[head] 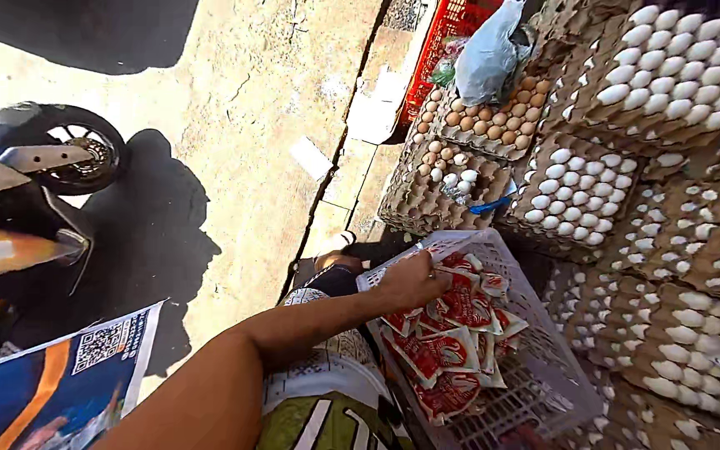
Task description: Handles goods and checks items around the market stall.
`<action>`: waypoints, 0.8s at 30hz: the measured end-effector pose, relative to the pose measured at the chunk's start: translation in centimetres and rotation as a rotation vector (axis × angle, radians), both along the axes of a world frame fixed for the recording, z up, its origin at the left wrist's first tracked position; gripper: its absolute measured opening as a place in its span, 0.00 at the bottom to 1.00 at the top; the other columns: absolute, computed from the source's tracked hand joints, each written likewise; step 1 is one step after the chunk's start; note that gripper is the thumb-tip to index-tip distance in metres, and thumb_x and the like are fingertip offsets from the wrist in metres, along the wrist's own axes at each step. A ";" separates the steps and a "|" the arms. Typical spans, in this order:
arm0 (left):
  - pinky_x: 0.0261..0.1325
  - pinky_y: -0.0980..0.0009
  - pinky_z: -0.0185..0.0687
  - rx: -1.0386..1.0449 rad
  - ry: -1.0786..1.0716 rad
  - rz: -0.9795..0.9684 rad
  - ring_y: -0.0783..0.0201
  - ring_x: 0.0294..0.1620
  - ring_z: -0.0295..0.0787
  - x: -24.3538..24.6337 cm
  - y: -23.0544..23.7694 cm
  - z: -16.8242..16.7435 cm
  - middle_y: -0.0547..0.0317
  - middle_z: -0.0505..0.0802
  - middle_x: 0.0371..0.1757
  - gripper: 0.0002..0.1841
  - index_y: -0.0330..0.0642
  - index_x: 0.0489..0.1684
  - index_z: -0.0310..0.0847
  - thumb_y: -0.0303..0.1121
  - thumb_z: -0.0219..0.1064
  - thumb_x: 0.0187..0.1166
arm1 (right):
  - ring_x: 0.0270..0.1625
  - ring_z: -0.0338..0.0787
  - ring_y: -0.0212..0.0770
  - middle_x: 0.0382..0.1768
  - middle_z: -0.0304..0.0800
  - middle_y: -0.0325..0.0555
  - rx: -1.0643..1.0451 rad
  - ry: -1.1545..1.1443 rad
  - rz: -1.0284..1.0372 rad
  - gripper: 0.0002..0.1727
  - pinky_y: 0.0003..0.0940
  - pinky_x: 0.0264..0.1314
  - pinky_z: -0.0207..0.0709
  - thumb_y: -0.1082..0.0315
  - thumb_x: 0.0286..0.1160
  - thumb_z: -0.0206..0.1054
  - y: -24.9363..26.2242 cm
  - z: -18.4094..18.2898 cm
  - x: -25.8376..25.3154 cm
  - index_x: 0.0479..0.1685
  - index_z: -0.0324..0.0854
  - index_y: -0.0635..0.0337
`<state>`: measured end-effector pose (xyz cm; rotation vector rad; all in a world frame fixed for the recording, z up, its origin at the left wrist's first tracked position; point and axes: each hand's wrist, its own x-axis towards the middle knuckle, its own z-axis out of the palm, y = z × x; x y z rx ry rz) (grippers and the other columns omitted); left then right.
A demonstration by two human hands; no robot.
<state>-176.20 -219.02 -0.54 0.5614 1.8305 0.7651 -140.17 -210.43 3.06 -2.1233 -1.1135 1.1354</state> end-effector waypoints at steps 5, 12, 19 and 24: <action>0.55 0.40 0.83 -0.129 -0.022 0.232 0.49 0.51 0.91 -6.4 -8.7 -2.6 0.49 0.92 0.48 0.25 0.44 0.65 0.79 0.53 0.58 0.81 | 0.13 0.76 0.31 0.16 0.77 0.36 -0.097 0.001 0.094 0.04 0.28 0.16 0.76 0.73 0.73 0.60 -2.3 -4.0 -8.2 0.32 0.76 0.56; 0.56 0.48 0.84 -0.192 -0.026 0.668 0.56 0.50 0.89 -15.7 -22.9 -11.4 0.50 0.92 0.48 0.19 0.40 0.62 0.81 0.41 0.63 0.80 | 0.15 0.77 0.36 0.16 0.80 0.41 -0.204 -0.084 0.384 0.06 0.34 0.19 0.77 0.74 0.68 0.64 -6.5 -11.7 -23.8 0.25 0.81 0.62; 0.47 0.57 0.82 -0.249 -0.046 0.997 0.60 0.41 0.84 -25.3 -35.6 -26.4 0.48 0.88 0.44 0.15 0.32 0.58 0.79 0.32 0.65 0.79 | 0.34 0.88 0.42 0.30 0.89 0.48 -0.388 -0.237 0.946 0.16 0.46 0.44 0.84 0.59 0.84 0.64 -11.2 -28.2 -40.7 0.40 0.89 0.64; 0.48 0.60 0.82 -0.318 -0.119 1.145 0.61 0.40 0.82 -31.2 -42.9 -41.7 0.47 0.86 0.46 0.18 0.29 0.63 0.76 0.31 0.63 0.81 | 0.69 0.86 0.53 0.61 0.90 0.59 -0.457 -0.344 1.268 0.19 0.52 0.78 0.74 0.58 0.85 0.62 -14.9 -43.9 -54.5 0.59 0.88 0.64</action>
